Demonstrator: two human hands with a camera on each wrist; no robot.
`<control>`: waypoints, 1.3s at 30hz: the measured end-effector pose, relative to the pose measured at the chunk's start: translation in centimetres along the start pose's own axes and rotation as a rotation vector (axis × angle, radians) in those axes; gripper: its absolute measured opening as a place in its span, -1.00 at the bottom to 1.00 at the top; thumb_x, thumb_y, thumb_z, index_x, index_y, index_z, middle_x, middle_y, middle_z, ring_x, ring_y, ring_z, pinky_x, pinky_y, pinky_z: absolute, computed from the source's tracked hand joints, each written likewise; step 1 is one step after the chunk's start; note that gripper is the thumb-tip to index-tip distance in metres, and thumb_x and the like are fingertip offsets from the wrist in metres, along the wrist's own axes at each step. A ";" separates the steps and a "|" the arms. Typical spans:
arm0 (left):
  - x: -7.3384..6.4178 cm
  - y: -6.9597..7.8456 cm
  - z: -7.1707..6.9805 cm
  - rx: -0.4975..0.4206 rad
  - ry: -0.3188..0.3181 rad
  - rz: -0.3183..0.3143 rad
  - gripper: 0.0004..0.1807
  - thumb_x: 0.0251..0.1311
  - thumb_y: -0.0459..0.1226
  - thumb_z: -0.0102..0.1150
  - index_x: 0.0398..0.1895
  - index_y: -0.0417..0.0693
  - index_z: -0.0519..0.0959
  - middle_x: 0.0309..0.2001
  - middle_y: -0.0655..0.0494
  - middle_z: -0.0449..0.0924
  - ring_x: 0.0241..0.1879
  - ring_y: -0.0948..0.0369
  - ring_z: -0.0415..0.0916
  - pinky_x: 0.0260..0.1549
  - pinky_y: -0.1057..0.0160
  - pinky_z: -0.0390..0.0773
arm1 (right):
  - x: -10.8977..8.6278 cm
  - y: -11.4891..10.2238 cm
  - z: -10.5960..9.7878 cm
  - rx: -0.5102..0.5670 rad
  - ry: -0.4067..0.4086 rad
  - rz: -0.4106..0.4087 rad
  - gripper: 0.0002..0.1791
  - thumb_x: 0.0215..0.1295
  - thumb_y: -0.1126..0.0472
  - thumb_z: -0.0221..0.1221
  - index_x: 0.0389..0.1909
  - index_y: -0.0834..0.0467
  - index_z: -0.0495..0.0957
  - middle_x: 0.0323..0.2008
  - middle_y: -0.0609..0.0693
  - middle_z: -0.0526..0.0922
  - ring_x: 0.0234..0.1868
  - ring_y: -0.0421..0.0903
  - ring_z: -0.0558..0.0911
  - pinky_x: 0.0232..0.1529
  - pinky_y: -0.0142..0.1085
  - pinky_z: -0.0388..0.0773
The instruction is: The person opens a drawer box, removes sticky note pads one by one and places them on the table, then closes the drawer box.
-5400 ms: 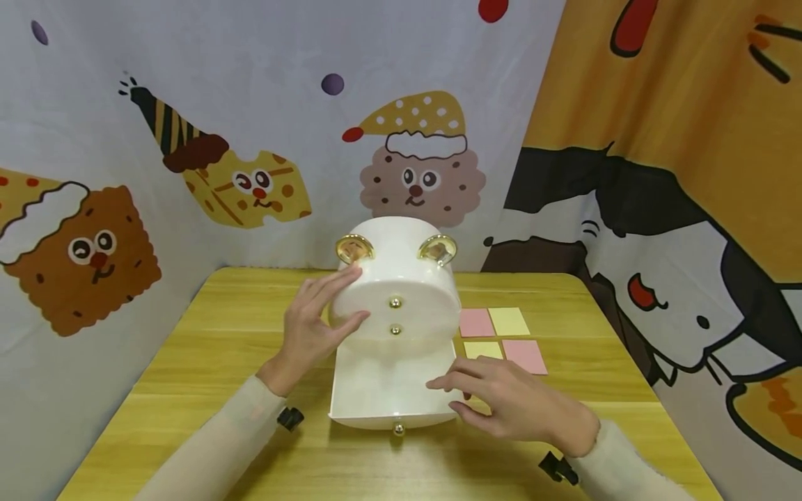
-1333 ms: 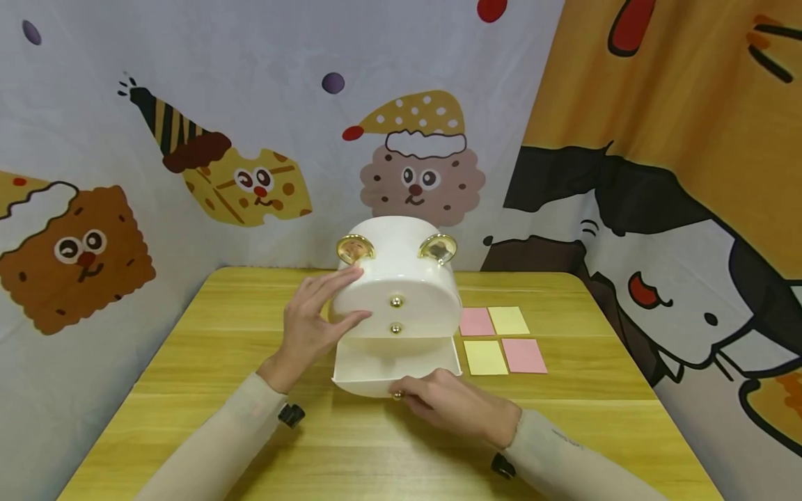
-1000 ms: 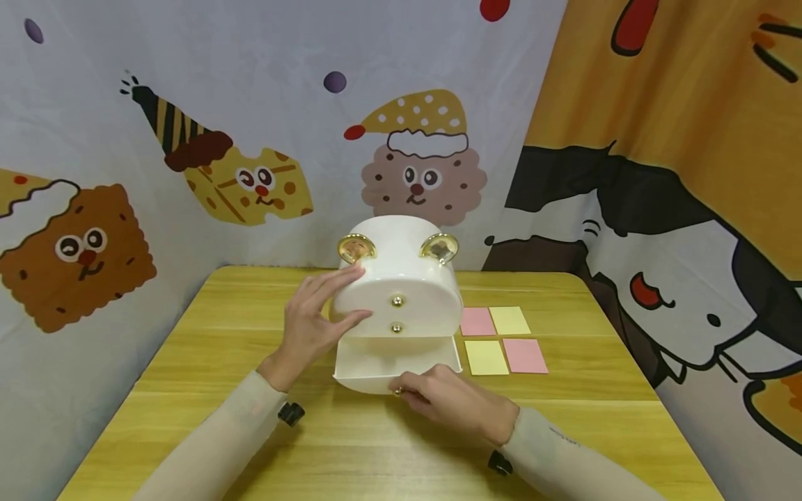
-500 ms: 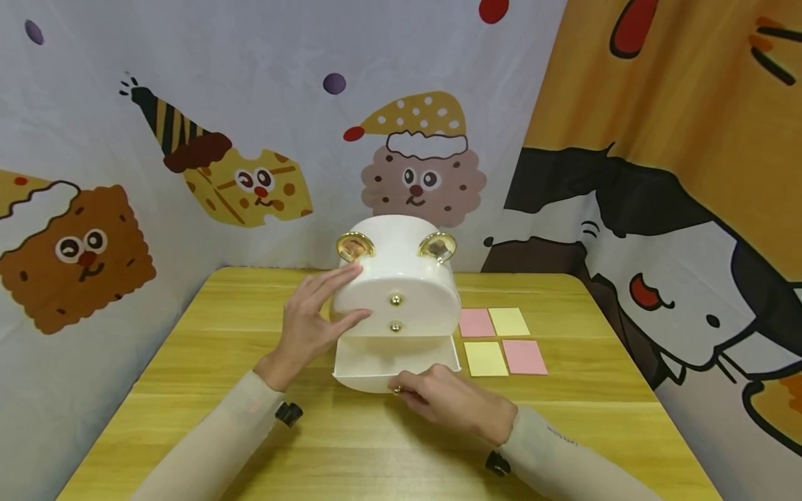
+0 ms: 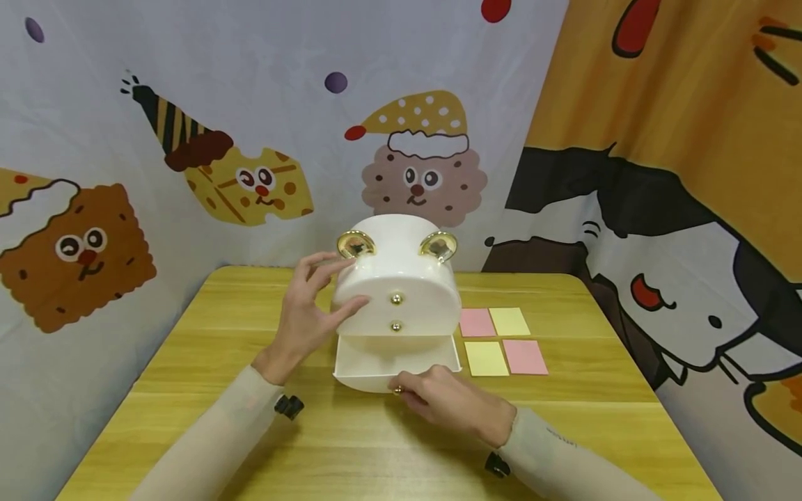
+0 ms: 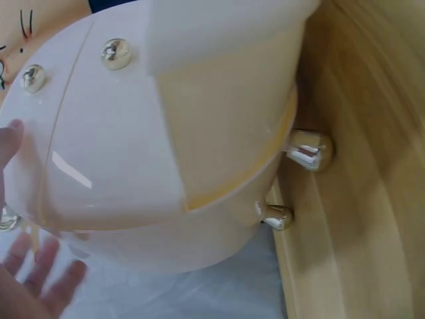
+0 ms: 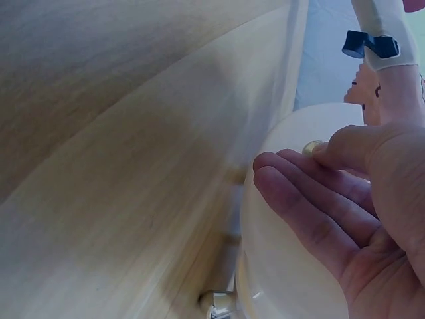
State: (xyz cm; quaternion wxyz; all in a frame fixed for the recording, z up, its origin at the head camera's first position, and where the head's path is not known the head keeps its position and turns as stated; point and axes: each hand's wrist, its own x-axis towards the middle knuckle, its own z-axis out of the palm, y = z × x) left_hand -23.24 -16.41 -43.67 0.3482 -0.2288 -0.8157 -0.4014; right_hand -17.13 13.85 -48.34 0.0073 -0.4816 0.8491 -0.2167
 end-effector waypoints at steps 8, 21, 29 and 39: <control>1.2 -0.2 0.3 -0.031 -0.166 -0.026 -0.07 0.27 -0.18 0.81 0.70 0.31 0.60 0.59 -0.13 0.60 0.33 -0.06 0.69 0.04 -0.16 0.75 | -0.1 0.2 0.1 0.010 -0.005 0.016 -0.77 0.72 0.28 0.36 0.26 0.06 0.78 -0.13 -0.08 0.95 -0.34 -0.52 0.57 -0.32 -0.71 0.49; 1.5 -0.4 0.3 -0.036 -0.196 0.038 -0.13 0.29 -0.25 0.78 0.67 0.17 0.63 0.54 -0.07 0.69 -0.09 0.13 0.72 -0.23 0.13 0.69 | 0.9 1.4 -0.2 0.005 0.056 -0.023 -0.80 0.64 0.33 0.41 0.16 0.09 0.81 -0.16 -0.09 0.95 -0.33 -0.50 0.63 -0.33 -0.69 0.54; 1.7 -0.8 -0.1 -0.019 -0.205 0.038 -0.13 0.28 -0.24 0.78 0.67 0.19 0.63 0.51 -0.07 0.71 -0.17 0.18 0.64 -0.30 0.25 0.60 | 1.6 2.1 -0.3 0.010 0.056 -0.029 -0.81 0.66 0.32 0.40 0.17 0.11 0.81 -0.18 -0.07 0.94 -0.37 -0.51 0.58 -0.34 -0.70 0.51; 1.6 -0.7 0.0 -0.022 -0.176 0.065 -0.11 0.20 -0.25 0.83 0.63 0.18 0.67 0.50 -0.10 0.73 -0.20 0.15 0.64 -0.38 0.02 0.68 | 1.9 2.7 -0.2 0.035 0.085 -0.050 -0.80 0.61 0.39 0.41 0.13 0.14 0.83 -0.28 -0.09 0.89 -0.44 -0.54 0.47 -0.44 -0.69 0.47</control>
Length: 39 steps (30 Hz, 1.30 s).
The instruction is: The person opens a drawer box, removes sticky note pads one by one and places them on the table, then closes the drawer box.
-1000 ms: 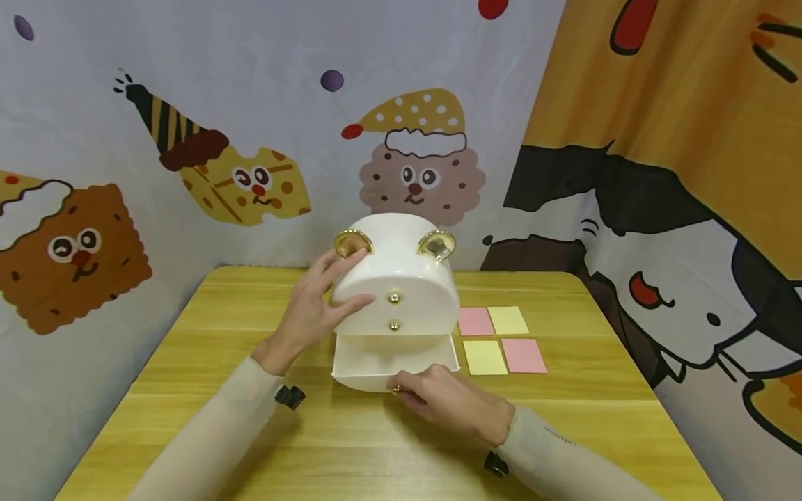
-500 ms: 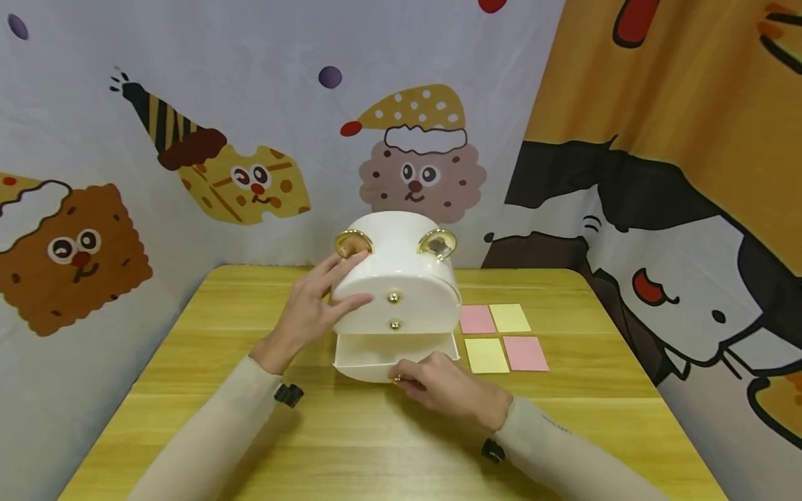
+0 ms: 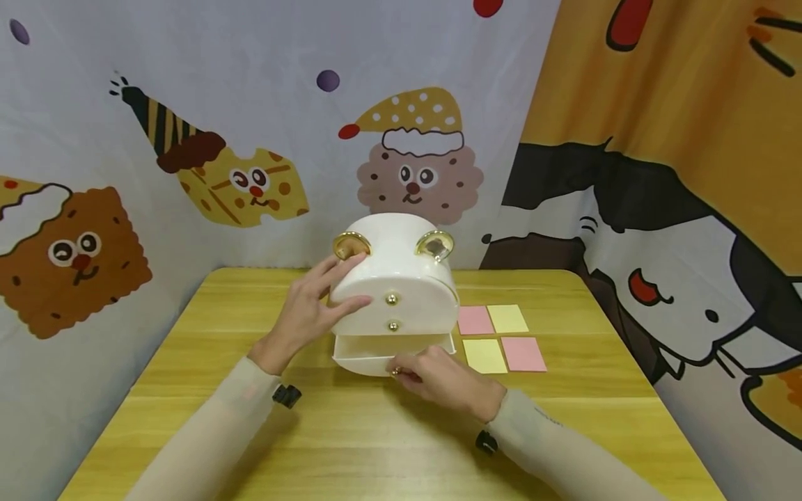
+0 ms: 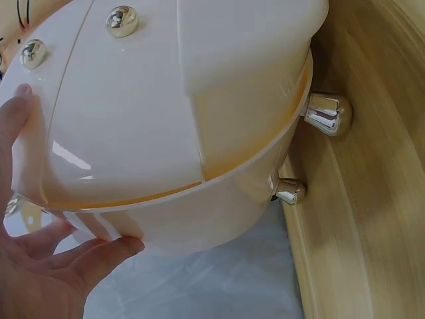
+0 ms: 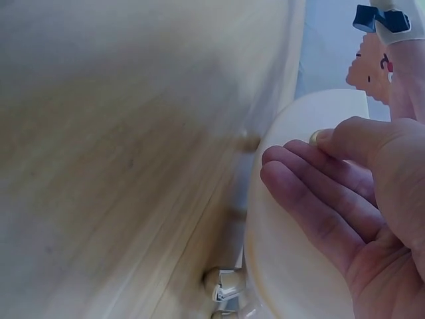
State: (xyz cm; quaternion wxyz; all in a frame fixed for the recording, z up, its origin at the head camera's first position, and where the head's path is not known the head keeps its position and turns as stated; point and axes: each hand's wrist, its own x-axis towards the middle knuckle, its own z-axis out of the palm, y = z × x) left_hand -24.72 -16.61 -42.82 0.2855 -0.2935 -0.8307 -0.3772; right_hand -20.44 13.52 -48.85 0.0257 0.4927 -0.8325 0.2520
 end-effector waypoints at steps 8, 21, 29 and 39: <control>0.0 -0.1 -0.2 0.018 -0.007 0.018 -0.11 0.18 -0.26 0.83 0.63 0.14 0.67 0.35 -0.12 0.77 -0.36 0.14 0.52 -0.43 0.30 0.48 | 0.7 0.6 -0.1 -0.020 -0.005 0.001 -0.79 0.58 0.40 0.43 0.11 0.16 0.83 -0.31 -0.13 0.84 -0.39 -0.49 0.50 -0.37 -0.67 0.52; 0.6 -0.6 -0.4 -0.001 -0.026 0.009 -0.12 0.22 -0.25 0.82 0.63 0.15 0.67 0.29 -0.10 0.78 -0.30 0.20 0.61 -0.46 0.26 0.62 | 1.1 1.1 -0.3 -0.016 -0.001 0.040 -0.78 0.58 0.40 0.43 0.13 0.14 0.82 -0.23 -0.09 0.89 -0.33 -0.44 0.60 -0.28 -0.63 0.60; 0.7 -0.4 -0.4 -0.029 -0.007 -0.019 -0.17 0.24 -0.24 0.82 0.60 0.16 0.70 0.29 -0.04 0.81 -0.28 0.23 0.63 -0.40 0.33 0.63 | 1.0 0.8 -0.1 -0.027 0.001 0.048 -0.77 0.58 0.41 0.42 0.14 0.16 0.81 -0.29 -0.10 0.84 -0.38 -0.46 0.54 -0.33 -0.63 0.57; 0.2 -0.7 0.2 0.015 -0.017 0.026 0.17 -0.12 -0.17 1.01 0.68 0.14 0.61 0.56 -0.12 0.67 0.15 -0.03 0.83 -0.01 -0.07 0.91 | 0.9 0.8 0.2 -0.059 0.007 0.045 -0.78 0.59 0.37 0.44 0.15 0.14 0.81 -0.26 -0.09 0.89 -0.38 -0.45 0.59 -0.32 -0.66 0.56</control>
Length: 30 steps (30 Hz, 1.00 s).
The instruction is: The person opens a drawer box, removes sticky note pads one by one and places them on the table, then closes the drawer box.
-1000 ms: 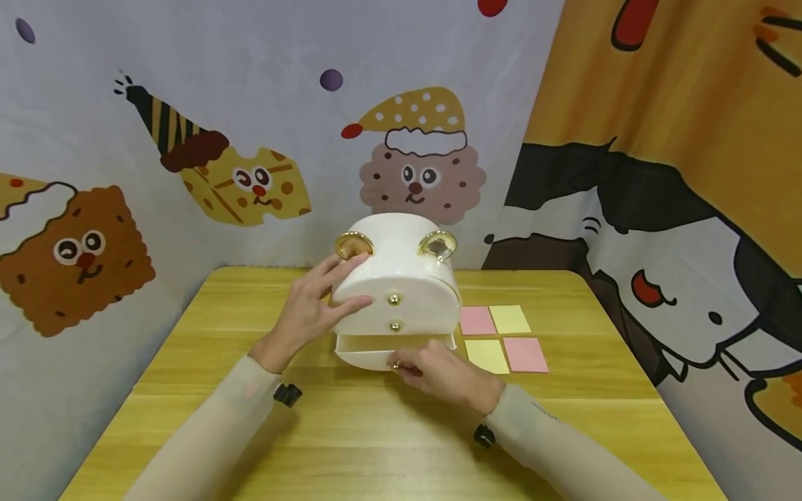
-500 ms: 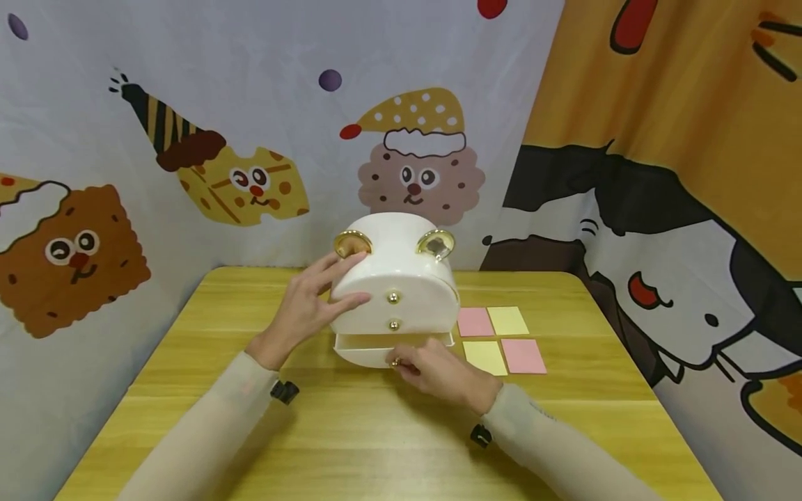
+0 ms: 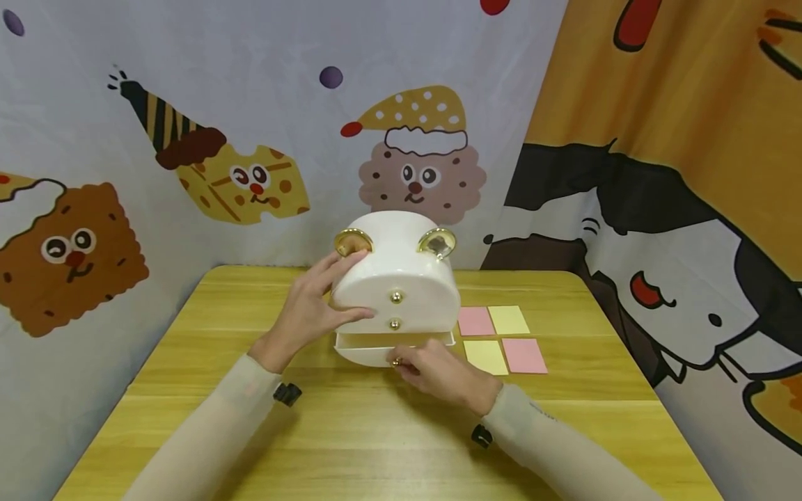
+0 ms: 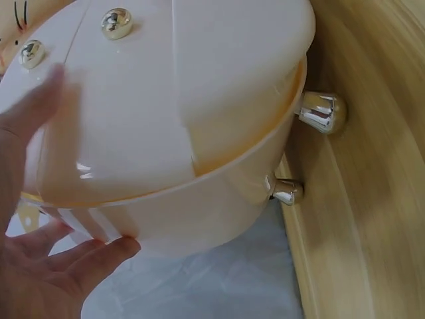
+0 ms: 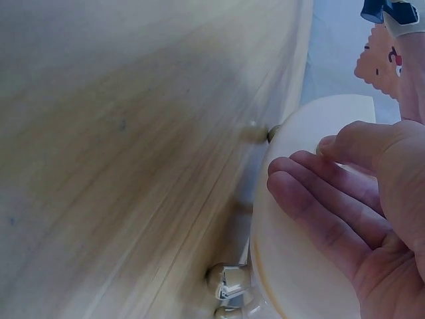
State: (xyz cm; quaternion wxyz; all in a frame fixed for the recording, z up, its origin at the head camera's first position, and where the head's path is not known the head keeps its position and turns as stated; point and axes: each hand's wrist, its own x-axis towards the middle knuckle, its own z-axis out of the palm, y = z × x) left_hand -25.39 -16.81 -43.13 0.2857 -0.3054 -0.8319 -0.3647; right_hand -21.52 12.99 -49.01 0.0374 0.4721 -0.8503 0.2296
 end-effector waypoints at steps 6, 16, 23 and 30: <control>-0.1 -0.1 -0.1 0.005 -0.020 0.002 0.22 -0.14 -0.18 1.02 0.70 0.12 0.57 0.62 -0.14 0.62 0.37 -0.13 0.78 0.21 -0.18 0.89 | 0.1 0.0 -0.1 0.013 -0.006 0.006 -0.78 0.60 0.37 0.43 0.16 0.14 0.82 -0.24 -0.08 0.90 -0.38 -0.46 0.58 -0.33 -0.65 0.56; 0.0 0.0 -0.7 -0.011 -0.013 -0.013 0.12 -0.06 -0.18 0.99 0.67 0.12 0.61 0.60 -0.12 0.66 0.32 -0.11 0.82 0.10 -0.13 0.93 | 0.4 0.3 -0.2 0.029 -0.025 0.050 -0.75 0.61 0.33 0.45 0.20 0.11 0.85 -0.13 -0.03 0.96 -0.29 -0.41 0.76 -0.23 -0.60 0.71; 0.2 0.1 -0.9 0.002 0.002 0.002 0.11 -0.10 -0.19 1.00 0.64 0.11 0.64 0.56 -0.14 0.69 0.31 -0.13 0.83 0.10 -0.14 0.93 | 1.0 0.4 -0.5 0.015 -0.013 0.046 -0.78 0.59 0.33 0.47 0.15 0.10 0.86 -0.17 -0.09 0.95 -0.29 -0.41 0.73 -0.23 -0.57 0.71; 0.2 0.1 -0.6 0.030 -0.010 0.009 0.12 -0.11 -0.14 1.01 0.64 0.13 0.64 0.49 -0.15 0.73 0.18 -0.09 0.85 -0.02 -0.09 0.95 | 1.2 0.8 -0.3 0.033 0.000 0.024 -0.80 0.56 0.37 0.47 0.11 0.15 0.85 -0.14 -0.04 0.96 -0.25 -0.35 0.80 -0.19 -0.57 0.74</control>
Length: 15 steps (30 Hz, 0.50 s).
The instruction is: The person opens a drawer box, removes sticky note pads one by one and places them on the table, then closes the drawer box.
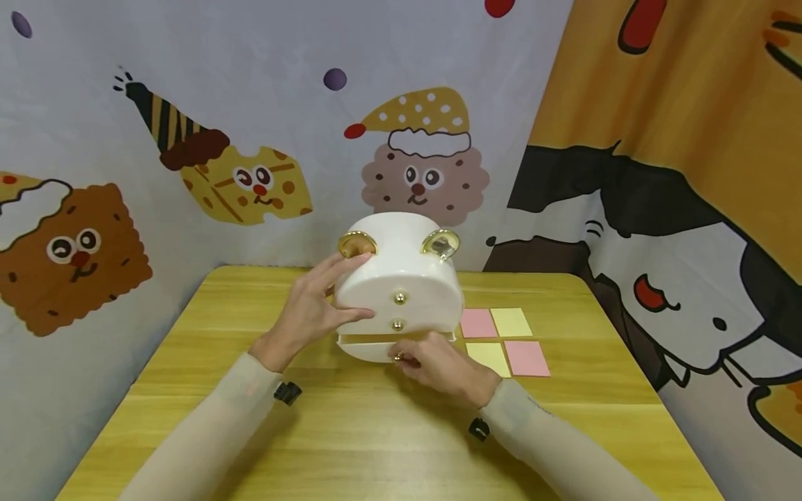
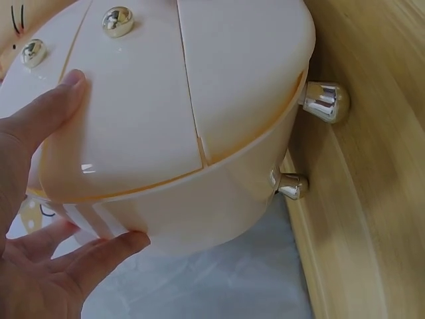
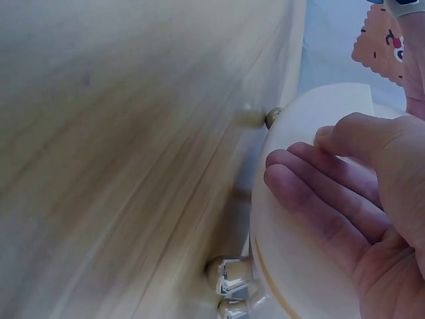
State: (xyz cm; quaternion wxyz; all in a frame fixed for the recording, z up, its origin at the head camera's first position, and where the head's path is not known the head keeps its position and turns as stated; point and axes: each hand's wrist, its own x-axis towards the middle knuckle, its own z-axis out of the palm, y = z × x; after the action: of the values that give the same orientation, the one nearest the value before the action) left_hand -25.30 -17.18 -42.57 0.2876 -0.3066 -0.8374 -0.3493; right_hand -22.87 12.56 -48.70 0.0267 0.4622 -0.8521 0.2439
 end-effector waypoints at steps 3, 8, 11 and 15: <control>0.0 0.0 0.1 0.001 -0.004 -0.001 0.12 -0.11 -0.14 1.01 0.64 0.13 0.64 0.50 -0.16 0.73 0.20 -0.11 0.86 -0.01 -0.08 0.95 | -0.2 0.5 0.0 0.002 0.003 -0.004 -0.80 0.55 0.38 0.47 0.10 0.14 0.85 -0.15 -0.05 0.96 -0.23 -0.35 0.82 -0.18 -0.56 0.75; 0.1 -0.1 0.1 0.000 -0.009 -0.005 0.11 -0.08 -0.12 1.00 0.64 0.14 0.64 0.53 -0.16 0.71 0.24 -0.11 0.85 0.02 -0.07 0.95 | -0.1 1.0 0.0 0.007 0.012 -0.003 -0.80 0.55 0.36 0.49 0.09 0.13 0.86 -0.15 -0.06 0.96 -0.26 -0.38 0.78 -0.22 -0.58 0.73; 0.1 -0.2 0.1 -0.003 -0.001 -0.003 0.10 -0.09 -0.14 1.00 0.63 0.12 0.65 0.52 -0.18 0.71 0.24 -0.13 0.85 0.03 -0.09 0.95 | 0.1 1.1 0.0 0.012 0.011 -0.003 -0.81 0.56 0.36 0.48 0.09 0.12 0.86 -0.17 -0.06 0.95 -0.30 -0.41 0.72 -0.28 -0.59 0.68; 0.1 -0.4 0.2 -0.002 0.000 0.006 0.11 -0.10 -0.16 1.01 0.63 0.11 0.65 0.51 -0.21 0.71 0.20 -0.14 0.87 -0.03 -0.10 0.96 | 0.1 1.2 0.2 0.010 0.011 -0.007 -0.81 0.56 0.37 0.47 0.09 0.13 0.85 -0.19 -0.07 0.94 -0.32 -0.44 0.67 -0.30 -0.61 0.65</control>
State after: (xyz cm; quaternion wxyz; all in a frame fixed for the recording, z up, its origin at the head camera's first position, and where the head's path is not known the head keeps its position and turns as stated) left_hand -25.68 -17.24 -42.76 0.2886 -0.3094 -0.8361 -0.3491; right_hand -23.86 12.96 -49.28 0.0297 0.4639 -0.8492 0.2505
